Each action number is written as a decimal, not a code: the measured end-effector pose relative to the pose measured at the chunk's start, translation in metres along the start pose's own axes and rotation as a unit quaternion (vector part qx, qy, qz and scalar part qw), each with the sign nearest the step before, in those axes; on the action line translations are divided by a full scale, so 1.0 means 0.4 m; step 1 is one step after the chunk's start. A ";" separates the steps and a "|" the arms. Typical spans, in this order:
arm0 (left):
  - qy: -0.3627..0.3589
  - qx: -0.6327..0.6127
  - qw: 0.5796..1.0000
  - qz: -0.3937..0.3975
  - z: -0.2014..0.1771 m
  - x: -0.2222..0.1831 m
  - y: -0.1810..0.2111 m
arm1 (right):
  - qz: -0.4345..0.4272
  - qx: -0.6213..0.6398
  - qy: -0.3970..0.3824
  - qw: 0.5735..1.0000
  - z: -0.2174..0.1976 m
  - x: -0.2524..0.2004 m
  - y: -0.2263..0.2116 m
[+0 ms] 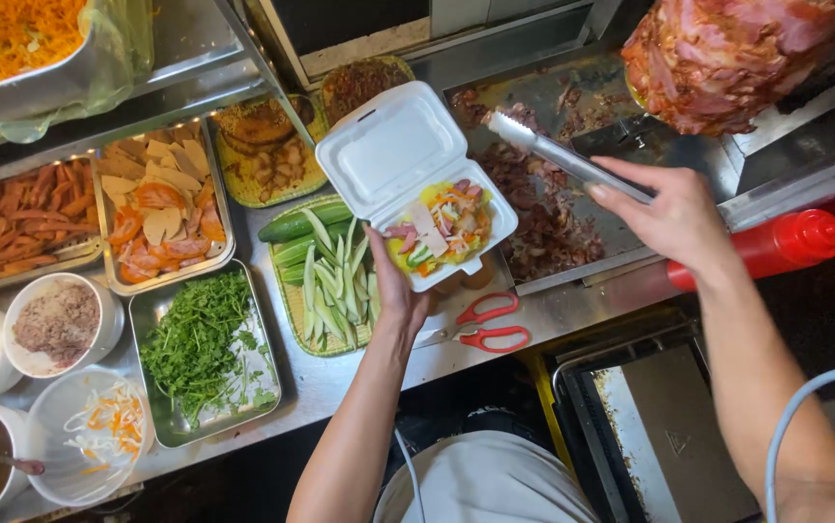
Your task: Scoop yellow sticky rice into a container, microwave it, and add various toppings including meat, sauce, and vegetables.
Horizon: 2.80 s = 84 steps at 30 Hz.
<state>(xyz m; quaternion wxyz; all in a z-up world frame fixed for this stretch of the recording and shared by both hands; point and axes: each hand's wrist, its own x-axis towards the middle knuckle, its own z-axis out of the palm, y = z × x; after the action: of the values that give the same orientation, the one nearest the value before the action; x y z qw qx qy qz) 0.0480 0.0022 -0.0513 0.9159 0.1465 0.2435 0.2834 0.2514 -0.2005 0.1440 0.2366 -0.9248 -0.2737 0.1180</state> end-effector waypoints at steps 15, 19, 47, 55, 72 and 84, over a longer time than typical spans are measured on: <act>-0.070 -0.025 0.996 -0.055 0.102 -0.096 0.035 | -0.198 0.007 -0.013 0.980 -0.079 -0.204 -0.066; -0.075 -0.014 0.997 -0.031 0.105 -0.128 0.035 | -0.226 0.006 -0.017 0.974 -0.074 -0.224 -0.079; 0.000 -0.060 0.997 0.056 0.041 -0.210 0.010 | -0.215 0.083 -0.056 0.971 -0.071 -0.270 0.014; -0.022 -0.013 0.999 0.038 0.081 -0.231 0.028 | -0.165 0.219 -0.027 0.961 -0.056 -0.241 0.065; 0.040 0.002 0.993 0.114 0.010 -0.354 0.128 | -0.147 -0.016 0.178 0.973 0.289 -0.161 0.403; 0.052 -0.042 0.978 0.197 -0.064 -0.524 0.315 | -0.142 -0.066 0.271 0.950 0.479 -0.112 0.659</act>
<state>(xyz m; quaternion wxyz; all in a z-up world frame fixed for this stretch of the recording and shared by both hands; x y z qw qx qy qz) -0.1730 -0.0177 0.0544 0.8335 0.1380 0.2449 0.4756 0.2667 -0.3490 -0.1493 0.2548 -0.8869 -0.3352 -0.1903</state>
